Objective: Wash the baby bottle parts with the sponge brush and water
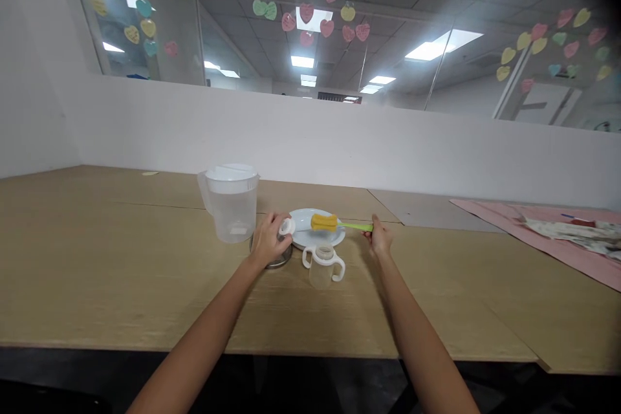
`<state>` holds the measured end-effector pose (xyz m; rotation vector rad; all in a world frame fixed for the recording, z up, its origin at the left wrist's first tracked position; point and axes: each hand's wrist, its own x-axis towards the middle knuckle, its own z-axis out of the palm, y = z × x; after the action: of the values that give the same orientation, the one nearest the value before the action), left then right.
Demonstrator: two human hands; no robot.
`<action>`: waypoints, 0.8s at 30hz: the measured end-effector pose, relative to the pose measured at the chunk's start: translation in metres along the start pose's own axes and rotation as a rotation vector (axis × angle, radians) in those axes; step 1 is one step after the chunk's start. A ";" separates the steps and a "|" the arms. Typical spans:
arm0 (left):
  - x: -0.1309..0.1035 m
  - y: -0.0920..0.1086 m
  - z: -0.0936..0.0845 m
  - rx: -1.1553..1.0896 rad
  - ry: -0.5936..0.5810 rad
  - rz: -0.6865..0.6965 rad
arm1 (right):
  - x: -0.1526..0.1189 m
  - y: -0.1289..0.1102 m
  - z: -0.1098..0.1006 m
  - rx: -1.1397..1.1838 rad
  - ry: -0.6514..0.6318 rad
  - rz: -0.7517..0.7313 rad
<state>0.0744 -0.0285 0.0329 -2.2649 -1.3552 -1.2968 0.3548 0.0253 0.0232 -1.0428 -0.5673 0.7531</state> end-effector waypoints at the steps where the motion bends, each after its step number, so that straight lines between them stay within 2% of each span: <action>1: 0.000 -0.004 -0.003 0.016 -0.046 0.040 | 0.001 0.000 0.000 -0.020 0.007 0.000; 5: -0.002 -0.021 -0.008 -0.022 -0.135 0.116 | 0.003 0.003 0.000 -0.048 0.005 -0.015; 10: -0.007 -0.036 -0.006 -0.100 -0.219 0.021 | 0.003 0.003 0.000 -0.025 0.049 -0.025; 15: -0.010 -0.033 -0.004 -0.083 -0.324 -0.003 | 0.002 0.002 0.000 -0.069 0.065 -0.042; 24: -0.006 -0.021 -0.004 0.119 -0.425 0.103 | 0.005 0.004 -0.001 -0.097 0.079 -0.065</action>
<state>0.0542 -0.0228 0.0250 -2.5793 -1.3693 -0.7048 0.3576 0.0296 0.0190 -1.1340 -0.5715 0.6293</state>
